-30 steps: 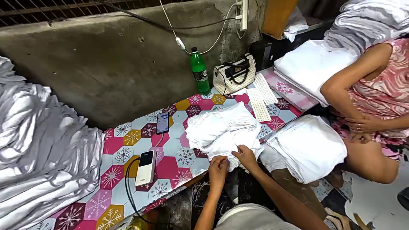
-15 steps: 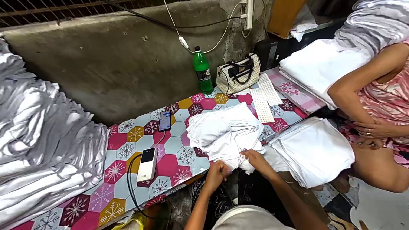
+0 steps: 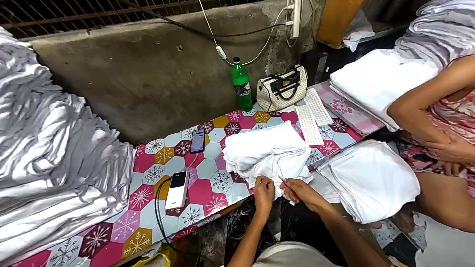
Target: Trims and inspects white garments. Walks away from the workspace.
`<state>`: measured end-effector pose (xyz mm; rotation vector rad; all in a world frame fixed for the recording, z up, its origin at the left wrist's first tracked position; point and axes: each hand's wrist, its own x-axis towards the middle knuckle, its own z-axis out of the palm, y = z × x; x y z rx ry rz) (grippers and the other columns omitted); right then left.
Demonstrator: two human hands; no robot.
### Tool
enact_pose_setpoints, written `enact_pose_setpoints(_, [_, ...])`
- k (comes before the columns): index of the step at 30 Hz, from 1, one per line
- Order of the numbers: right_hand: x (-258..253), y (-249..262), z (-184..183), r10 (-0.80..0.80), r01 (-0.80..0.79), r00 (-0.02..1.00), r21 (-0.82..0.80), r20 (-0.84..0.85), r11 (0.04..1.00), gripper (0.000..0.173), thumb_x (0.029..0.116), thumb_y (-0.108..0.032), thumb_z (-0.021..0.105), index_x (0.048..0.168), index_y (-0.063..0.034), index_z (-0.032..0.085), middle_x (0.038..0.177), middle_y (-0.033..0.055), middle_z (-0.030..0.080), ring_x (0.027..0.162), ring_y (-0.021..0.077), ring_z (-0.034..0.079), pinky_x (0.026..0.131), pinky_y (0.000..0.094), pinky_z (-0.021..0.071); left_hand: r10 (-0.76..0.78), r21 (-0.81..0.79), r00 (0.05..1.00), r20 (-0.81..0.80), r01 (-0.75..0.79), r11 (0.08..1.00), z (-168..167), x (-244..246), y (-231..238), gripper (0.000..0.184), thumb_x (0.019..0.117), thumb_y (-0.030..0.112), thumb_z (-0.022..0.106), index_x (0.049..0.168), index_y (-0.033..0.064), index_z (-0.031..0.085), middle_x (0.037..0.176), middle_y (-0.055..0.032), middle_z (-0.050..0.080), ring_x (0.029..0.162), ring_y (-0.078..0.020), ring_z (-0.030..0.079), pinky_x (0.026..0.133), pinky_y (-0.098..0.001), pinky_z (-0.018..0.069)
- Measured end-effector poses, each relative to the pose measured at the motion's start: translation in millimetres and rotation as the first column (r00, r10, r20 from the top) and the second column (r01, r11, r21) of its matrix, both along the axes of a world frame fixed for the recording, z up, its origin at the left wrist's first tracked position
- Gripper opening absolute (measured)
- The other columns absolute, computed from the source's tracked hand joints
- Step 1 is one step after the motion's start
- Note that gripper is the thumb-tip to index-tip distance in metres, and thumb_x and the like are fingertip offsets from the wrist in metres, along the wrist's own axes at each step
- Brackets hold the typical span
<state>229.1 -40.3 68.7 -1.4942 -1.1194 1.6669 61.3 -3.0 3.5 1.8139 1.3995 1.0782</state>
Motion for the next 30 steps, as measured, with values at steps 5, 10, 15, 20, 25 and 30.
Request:
enact_pose_setpoints(5, [-6.2, 2.2, -13.4, -0.013, -0.008, 0.99, -0.145, -0.139, 0.989, 0.044, 0.1133, -0.036, 0.031, 0.11, -0.0073, 0.064, 0.062, -0.0079, 0.049, 0.047, 0.0026, 0.042, 0.046, 0.019, 0.0377, -0.012, -0.056, 0.994, 0.109, 0.019, 0.998, -3.8, -2.4, -1.8, 0.01, 0.0858, 0.002, 0.069, 0.087, -0.0077, 0.071, 0.103, -0.021, 0.067, 0.089, -0.0232, 0.067, 0.08, -0.0344, 0.0576])
enact_pose_setpoints(10, [-1.3, 3.4, -23.4, -0.003, -0.045, 0.982, -0.254, -0.188, 0.966, 0.047, 0.1129, -0.039, 0.032, 0.104, -0.0081, 0.066, 0.057, -0.0094, 0.044, 0.043, 0.0015, 0.037, 0.043, 0.0179, 0.0341, -0.036, -0.213, 0.962, 0.27, 0.096, 0.972, 3.7, -16.2, -7.7, 0.011, 0.0861, 0.001, 0.069, 0.09, -0.009, 0.071, 0.115, -0.0217, 0.066, 0.099, -0.019, 0.068, 0.087, -0.0298, 0.0578])
enact_pose_setpoints(15, [-3.3, 13.3, -25.2, 0.04, -0.12, 0.966, -0.307, -0.254, 0.944, 0.046, 0.1123, -0.042, 0.033, 0.099, -0.011, 0.064, 0.056, -0.0096, 0.042, 0.041, 0.001, 0.034, 0.04, 0.0171, 0.0314, -0.017, -0.232, 0.947, 0.321, 0.097, 0.968, 3.3, -17.6, -11.1, 0.008, 0.0839, -0.001, 0.07, 0.087, -0.0077, 0.07, 0.118, -0.0206, 0.064, 0.103, -0.0177, 0.066, 0.09, -0.0281, 0.0561])
enact_pose_setpoints(20, [-6.9, 17.2, -26.9, 0.0, -0.082, 0.965, -0.305, -0.26, 0.949, 0.042, 0.112, -0.04, 0.036, 0.095, -0.0126, 0.063, 0.055, -0.01, 0.041, 0.04, 0.0002, 0.033, 0.039, 0.0163, 0.0305, 0.008, -0.233, 0.952, 0.306, 0.066, 0.97, 1.5, -17.9, -13.9, 0.008, 0.0806, 0.002, 0.074, 0.082, -0.0047, 0.071, 0.109, -0.0178, 0.066, 0.101, -0.0177, 0.066, 0.088, -0.0291, 0.0559])
enact_pose_setpoints(25, [-8.9, 16.5, -32.4, -0.04, -0.033, 0.971, -0.301, -0.235, 0.953, 0.039, 0.1119, -0.038, 0.037, 0.096, -0.0118, 0.062, 0.055, -0.0101, 0.04, 0.04, 0.0004, 0.032, 0.04, 0.0168, 0.03, 0.019, -0.207, 0.959, 0.282, 0.041, 0.978, -4.5, -15.0, -12.6, 0.009, 0.0798, 0.004, 0.076, 0.081, -0.0035, 0.072, 0.104, -0.0154, 0.066, 0.098, -0.0167, 0.065, 0.087, -0.0292, 0.0554])
enact_pose_setpoints(30, [-6.1, 14.5, -32.6, -0.047, -0.01, 0.973, -0.246, -0.225, 0.969, 0.042, 0.1126, -0.036, 0.034, 0.099, -0.0093, 0.064, 0.055, -0.0097, 0.042, 0.041, 0.0014, 0.035, 0.041, 0.0179, 0.0324, -0.03, -0.141, 0.975, 0.219, 0.062, 0.988, -15.8, -16.1, -17.0, 0.007, 0.0782, 0.004, 0.074, 0.077, -0.0025, 0.071, 0.1, -0.0152, 0.067, 0.097, -0.02, 0.065, 0.086, -0.0335, 0.0546])
